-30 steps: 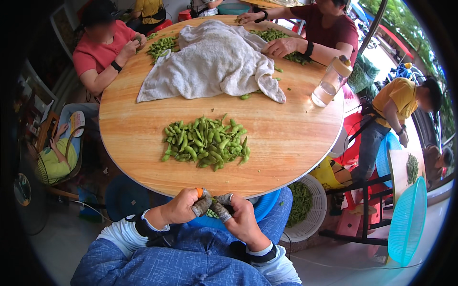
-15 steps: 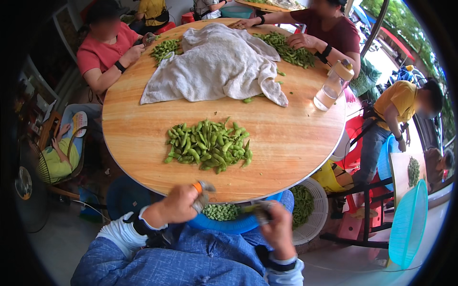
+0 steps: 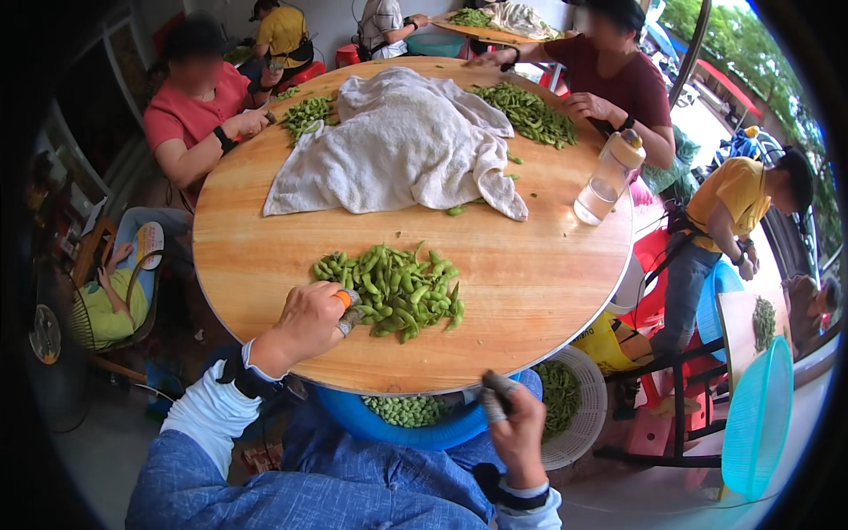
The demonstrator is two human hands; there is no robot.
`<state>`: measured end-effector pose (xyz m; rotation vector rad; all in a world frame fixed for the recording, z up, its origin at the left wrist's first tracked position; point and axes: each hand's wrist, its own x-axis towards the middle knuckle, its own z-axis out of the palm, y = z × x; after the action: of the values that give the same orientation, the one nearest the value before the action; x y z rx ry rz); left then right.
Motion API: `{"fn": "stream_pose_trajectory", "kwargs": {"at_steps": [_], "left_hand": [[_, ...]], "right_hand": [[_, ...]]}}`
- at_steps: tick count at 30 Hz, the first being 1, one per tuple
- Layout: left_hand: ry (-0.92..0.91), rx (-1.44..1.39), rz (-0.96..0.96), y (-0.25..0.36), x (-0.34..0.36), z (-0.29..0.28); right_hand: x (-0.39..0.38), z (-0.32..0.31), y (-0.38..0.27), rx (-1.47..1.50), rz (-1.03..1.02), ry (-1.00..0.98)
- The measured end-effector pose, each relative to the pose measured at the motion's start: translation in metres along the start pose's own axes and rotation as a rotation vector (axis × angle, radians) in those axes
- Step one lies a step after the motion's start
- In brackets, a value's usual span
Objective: Peeling edamame beans into a blue bowl while seated at a table with other people.
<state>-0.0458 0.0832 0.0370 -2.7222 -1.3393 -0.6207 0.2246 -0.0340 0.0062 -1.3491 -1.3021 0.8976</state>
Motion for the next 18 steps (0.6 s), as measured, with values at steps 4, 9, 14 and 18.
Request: {"fn": "stream_pose_trajectory", "kwargs": {"at_steps": [4,9,14,18], "left_hand": [[0.140,-0.137,-0.037,0.018,-0.003,-0.011],[0.184,-0.252,-0.013,0.035,-0.008,-0.011],[0.123,-0.275,-0.030,0.032,-0.005,-0.016],[-0.006,-0.480,-0.110,0.024,-0.006,-0.015]], "right_hand": [[0.023,0.054,-0.025,0.489,0.197,-0.279],[0.049,0.086,-0.025,0.643,0.287,-0.333],[0.055,0.091,-0.015,0.586,0.183,-0.267],[0.055,0.087,-0.020,0.626,0.088,-0.329]]}}
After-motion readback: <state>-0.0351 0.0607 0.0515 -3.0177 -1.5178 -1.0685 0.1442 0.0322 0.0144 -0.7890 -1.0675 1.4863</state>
